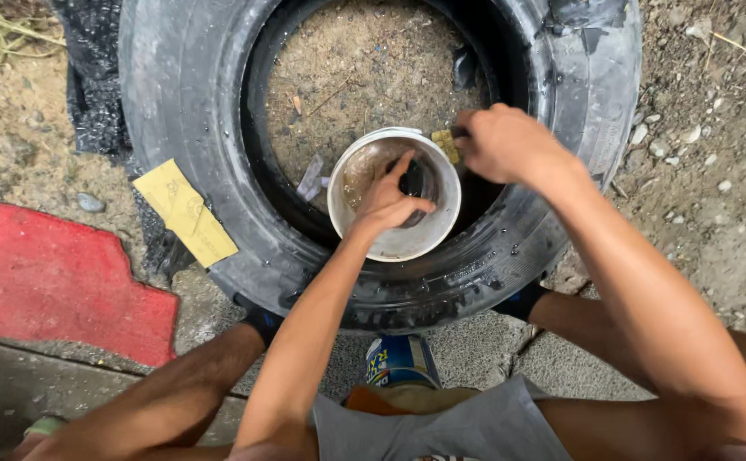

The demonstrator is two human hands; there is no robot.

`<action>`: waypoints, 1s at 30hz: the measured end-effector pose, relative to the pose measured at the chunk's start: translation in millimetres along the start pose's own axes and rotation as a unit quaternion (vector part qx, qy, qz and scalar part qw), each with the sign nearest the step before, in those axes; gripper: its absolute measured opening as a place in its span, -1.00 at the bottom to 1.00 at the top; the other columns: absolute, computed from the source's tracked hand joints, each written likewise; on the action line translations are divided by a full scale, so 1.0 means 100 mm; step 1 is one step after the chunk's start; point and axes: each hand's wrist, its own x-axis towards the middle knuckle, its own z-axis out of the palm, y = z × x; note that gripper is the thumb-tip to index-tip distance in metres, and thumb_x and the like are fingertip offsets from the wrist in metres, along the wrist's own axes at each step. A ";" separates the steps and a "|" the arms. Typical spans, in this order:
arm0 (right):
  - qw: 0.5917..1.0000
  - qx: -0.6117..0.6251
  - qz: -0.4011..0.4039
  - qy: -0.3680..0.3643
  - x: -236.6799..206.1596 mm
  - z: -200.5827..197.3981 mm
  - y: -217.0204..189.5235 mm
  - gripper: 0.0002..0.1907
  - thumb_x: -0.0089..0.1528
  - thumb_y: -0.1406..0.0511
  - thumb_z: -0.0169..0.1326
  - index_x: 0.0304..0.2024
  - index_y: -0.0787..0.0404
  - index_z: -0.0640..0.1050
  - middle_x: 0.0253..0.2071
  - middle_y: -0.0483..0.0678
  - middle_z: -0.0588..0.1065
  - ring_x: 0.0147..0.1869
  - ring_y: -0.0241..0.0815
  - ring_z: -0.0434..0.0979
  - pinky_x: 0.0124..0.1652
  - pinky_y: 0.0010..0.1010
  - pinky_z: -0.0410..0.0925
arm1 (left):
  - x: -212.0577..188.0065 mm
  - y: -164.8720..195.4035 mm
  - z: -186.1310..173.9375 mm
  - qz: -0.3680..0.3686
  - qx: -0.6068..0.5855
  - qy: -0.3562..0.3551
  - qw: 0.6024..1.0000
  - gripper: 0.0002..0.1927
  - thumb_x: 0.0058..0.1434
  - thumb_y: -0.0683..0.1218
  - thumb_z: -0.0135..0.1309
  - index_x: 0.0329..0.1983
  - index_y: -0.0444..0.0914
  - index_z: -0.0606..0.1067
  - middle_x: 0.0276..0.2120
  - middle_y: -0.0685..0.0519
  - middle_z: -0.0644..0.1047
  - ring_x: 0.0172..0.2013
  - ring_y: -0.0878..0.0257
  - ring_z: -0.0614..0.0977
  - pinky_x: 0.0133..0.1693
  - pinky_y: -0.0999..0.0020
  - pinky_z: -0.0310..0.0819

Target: The person sits on the ground and scrubs a black hubcap with a yellow sponge, repeatedly dipping it into a bucket of soapy water. They clean both the interior and exterior surfaces, rotating the hubcap to reach different areas.

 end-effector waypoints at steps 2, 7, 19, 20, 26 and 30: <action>0.998 -0.023 -0.042 0.026 -0.03 -0.06 0.07 -0.59 0.14 0.22 0.27 -0.01 0.28 0.61 -0.25 0.29 0.57 -0.09 0.26 0.56 -0.13 -0.01 0.42 | -0.17 -0.03 -0.16 0.062 -0.190 0.015 0.980 0.11 -0.11 0.06 0.38 0.55 0.06 0.13 0.44 -0.12 0.29 0.41 0.03 0.32 0.39 0.13 0.18; 0.960 -0.079 0.021 -0.269 0.09 0.49 -0.24 -0.68 0.21 0.33 0.25 -0.03 0.40 0.62 -0.10 0.17 0.63 0.02 0.01 0.65 0.04 -0.22 0.49 | -0.85 -0.15 -0.51 0.144 -0.458 -0.003 0.877 -0.16 0.17 -0.05 0.10 0.55 -0.04 0.17 0.46 0.07 0.26 0.38 0.15 0.35 0.34 0.25 0.15; 0.994 0.085 0.010 -0.068 0.67 1.81 -0.83 -0.73 0.24 0.37 0.05 -0.06 0.33 0.62 0.00 0.24 0.56 0.07 0.18 0.60 0.01 -0.07 0.43 | -1.86 -0.54 -0.24 0.107 -0.574 0.096 0.806 -0.38 0.39 0.06 -0.07 0.47 -0.27 0.26 0.18 -0.04 0.48 0.14 0.17 0.51 0.21 0.24 0.35; 0.987 0.120 0.005 -0.109 0.61 1.81 -0.86 -0.72 0.22 0.36 0.07 -0.07 0.37 0.62 -0.02 0.25 0.56 0.06 0.16 0.61 0.02 -0.08 0.43 | -1.89 -0.56 -0.19 0.101 -0.560 0.107 0.816 -0.37 0.37 0.07 -0.06 0.46 -0.26 0.27 0.17 -0.03 0.48 0.15 0.17 0.50 0.21 0.25 0.34; 0.979 0.156 -0.110 0.073 -0.07 1.50 -0.78 -0.67 0.30 0.23 0.14 -0.13 0.45 0.55 -0.19 0.36 0.56 -0.08 0.25 0.57 -0.05 -0.03 0.39 | -1.95 -0.51 -0.09 0.090 -0.434 0.135 0.886 -0.33 0.29 0.13 0.00 0.42 -0.23 0.33 0.20 -0.04 0.48 0.22 0.15 0.45 0.26 0.31 0.18; 0.974 0.226 0.024 -0.010 -0.40 1.44 -0.55 -0.69 0.33 0.19 0.08 -0.25 0.35 0.60 -0.33 0.22 0.57 -0.24 0.02 0.60 -0.13 -0.15 0.41 | -1.99 -0.36 0.04 0.066 -0.406 0.115 0.904 -0.31 0.31 0.19 -0.01 0.43 -0.21 0.31 0.31 -0.06 0.44 0.35 0.16 0.35 0.32 0.33 0.05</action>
